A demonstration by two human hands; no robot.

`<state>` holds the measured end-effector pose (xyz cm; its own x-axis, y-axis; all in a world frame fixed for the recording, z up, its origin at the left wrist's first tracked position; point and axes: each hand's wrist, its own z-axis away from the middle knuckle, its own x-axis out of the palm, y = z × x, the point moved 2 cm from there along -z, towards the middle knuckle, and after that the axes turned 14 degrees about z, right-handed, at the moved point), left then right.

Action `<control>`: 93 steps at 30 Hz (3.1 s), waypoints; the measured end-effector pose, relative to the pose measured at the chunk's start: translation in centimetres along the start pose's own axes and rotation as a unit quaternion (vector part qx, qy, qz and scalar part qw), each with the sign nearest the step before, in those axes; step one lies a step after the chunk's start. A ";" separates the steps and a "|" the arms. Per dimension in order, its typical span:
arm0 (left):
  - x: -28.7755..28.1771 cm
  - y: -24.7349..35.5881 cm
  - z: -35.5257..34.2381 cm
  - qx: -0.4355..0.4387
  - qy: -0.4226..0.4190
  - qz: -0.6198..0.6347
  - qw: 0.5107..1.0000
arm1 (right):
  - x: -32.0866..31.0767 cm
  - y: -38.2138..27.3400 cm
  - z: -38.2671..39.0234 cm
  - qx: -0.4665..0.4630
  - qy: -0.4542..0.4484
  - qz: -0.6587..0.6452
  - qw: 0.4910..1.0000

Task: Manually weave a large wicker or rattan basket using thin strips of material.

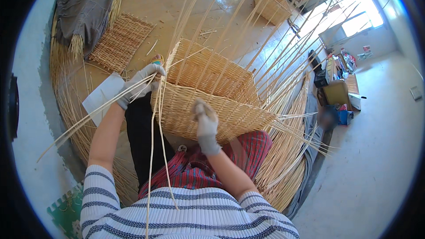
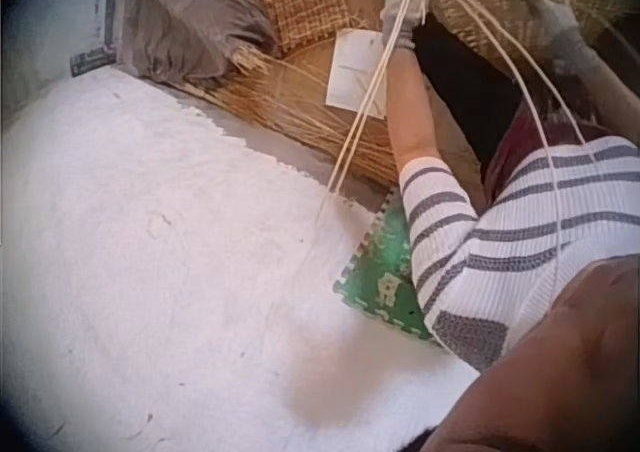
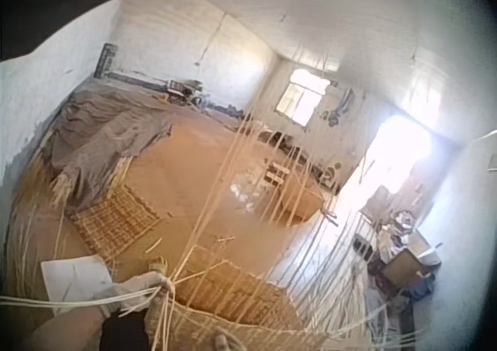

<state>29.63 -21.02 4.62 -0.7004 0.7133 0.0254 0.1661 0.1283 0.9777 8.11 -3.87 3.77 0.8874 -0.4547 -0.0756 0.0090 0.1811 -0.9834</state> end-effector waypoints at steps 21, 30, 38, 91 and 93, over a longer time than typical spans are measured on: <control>4.2 -4.8 -0.5 0.137 0.239 0.106 0.955 | 8.8 -14.9 -12.9 -0.525 0.092 0.446 0.719; 7.0 -1.4 -1.2 0.105 0.409 0.212 0.881 | -8.1 0.7 -5.0 -0.077 0.003 -0.116 0.990; 15.3 0.9 -1.6 0.183 0.330 -0.233 0.896 | -10.1 1.9 -4.7 -0.082 0.142 -0.051 0.985; 3.8 -6.3 3.5 -0.099 0.345 -0.212 0.909 | -27.7 4.0 -2.9 0.084 0.210 0.547 0.806; 3.5 -5.0 3.5 -0.079 0.368 -0.227 0.898 | -27.3 3.8 -1.8 0.077 0.220 0.515 0.825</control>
<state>28.81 -16.79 -0.93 -0.9502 -0.0434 -0.3085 -0.3115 0.1504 0.9383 -16.94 7.67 1.75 0.2090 -0.2567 -0.9436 -0.5567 0.7621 -0.3306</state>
